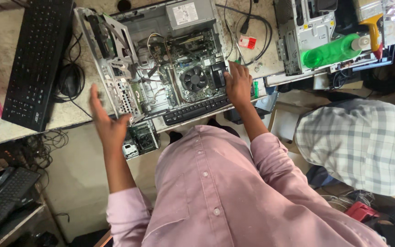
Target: The person works inside an open desktop computer case, using their hands to adjust internal components, connect cables, and reposition parts like the power supply and motherboard. They repeatedly handle wires and connectors throughout the process.
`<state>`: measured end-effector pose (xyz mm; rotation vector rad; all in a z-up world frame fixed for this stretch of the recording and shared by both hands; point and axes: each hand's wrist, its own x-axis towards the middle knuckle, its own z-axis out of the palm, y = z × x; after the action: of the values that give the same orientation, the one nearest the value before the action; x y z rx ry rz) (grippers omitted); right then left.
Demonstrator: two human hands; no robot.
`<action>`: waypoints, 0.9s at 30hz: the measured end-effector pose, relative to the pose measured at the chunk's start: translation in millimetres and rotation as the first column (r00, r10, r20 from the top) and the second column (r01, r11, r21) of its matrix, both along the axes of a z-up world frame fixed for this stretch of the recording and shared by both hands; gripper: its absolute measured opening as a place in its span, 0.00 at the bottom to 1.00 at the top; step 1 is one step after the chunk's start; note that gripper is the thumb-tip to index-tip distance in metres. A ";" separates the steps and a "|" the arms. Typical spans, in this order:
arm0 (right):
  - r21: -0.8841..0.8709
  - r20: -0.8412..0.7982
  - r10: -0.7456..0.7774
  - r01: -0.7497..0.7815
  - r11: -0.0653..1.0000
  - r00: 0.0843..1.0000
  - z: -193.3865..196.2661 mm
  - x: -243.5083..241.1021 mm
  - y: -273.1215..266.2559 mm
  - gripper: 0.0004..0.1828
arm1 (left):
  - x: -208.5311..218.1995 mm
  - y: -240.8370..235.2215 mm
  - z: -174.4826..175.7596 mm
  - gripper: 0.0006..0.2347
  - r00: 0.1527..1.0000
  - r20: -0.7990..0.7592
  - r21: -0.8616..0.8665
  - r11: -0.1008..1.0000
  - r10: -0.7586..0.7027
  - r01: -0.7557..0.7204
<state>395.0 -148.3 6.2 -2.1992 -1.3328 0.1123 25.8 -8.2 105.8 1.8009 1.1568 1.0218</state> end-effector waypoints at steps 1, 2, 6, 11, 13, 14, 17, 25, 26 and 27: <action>0.016 0.018 0.010 -0.011 1.000 1.000 4.3 -1.6 1.1 0.21 | 1.7 -7.3 11.9 0.33 0.969 -0.234 0.306 0.952 0.079 -0.004; 0.039 0.023 0.019 -0.020 0.999 1.000 8.1 -3.5 1.4 0.21 | 5.6 -15.2 20.3 0.29 0.954 -0.270 0.381 0.924 0.131 -0.019; 0.188 0.031 0.207 -0.209 0.960 0.978 14.7 -12.5 8.5 0.18 | 27.6 -35.9 24.6 0.12 0.930 -0.356 0.284 0.937 -0.094 0.204; 0.149 0.145 0.648 -0.664 0.732 0.747 4.0 -49.0 50.9 0.15 | 85.4 -62.1 -23.2 0.14 0.753 -0.598 0.129 0.894 -0.275 0.429; 0.008 0.192 0.724 -0.739 0.674 0.663 -0.4 -69.3 74.0 0.23 | 96.0 -67.6 -39.8 0.21 0.704 -0.678 0.193 0.874 -0.210 0.446; -0.048 0.237 0.729 -0.742 0.669 0.642 -1.9 -76.7 87.6 0.27 | 96.7 -70.6 -45.9 0.21 0.708 -0.663 0.135 0.891 -0.243 0.433; -0.290 0.295 0.708 -0.646 0.706 0.642 2.3 -67.1 115.3 0.30 | 92.2 -75.1 -56.6 0.19 0.705 -0.622 -0.051 0.916 -0.340 0.397; -0.338 0.041 0.488 -0.448 0.828 0.872 -0.6 -26.6 138.6 0.22 | 89.0 -46.7 -72.9 0.15 0.694 -0.563 -0.105 0.871 -0.449 0.479; -0.326 0.010 0.424 -0.398 0.857 0.906 -8.9 -30.9 145.4 0.24 | 89.6 -44.9 -75.6 0.13 0.673 -0.571 -0.138 0.863 -0.470 0.485; -0.317 -0.023 0.357 -0.346 0.883 0.934 -17.5 -34.7 149.6 0.27 | 90.6 -43.9 -77.8 0.12 0.652 -0.579 -0.172 0.855 -0.490 0.490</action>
<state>360.3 1.3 -11.2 -2.1901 -1.8347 0.4547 116.3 -52.1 27.9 2.3528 0.9019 0.0997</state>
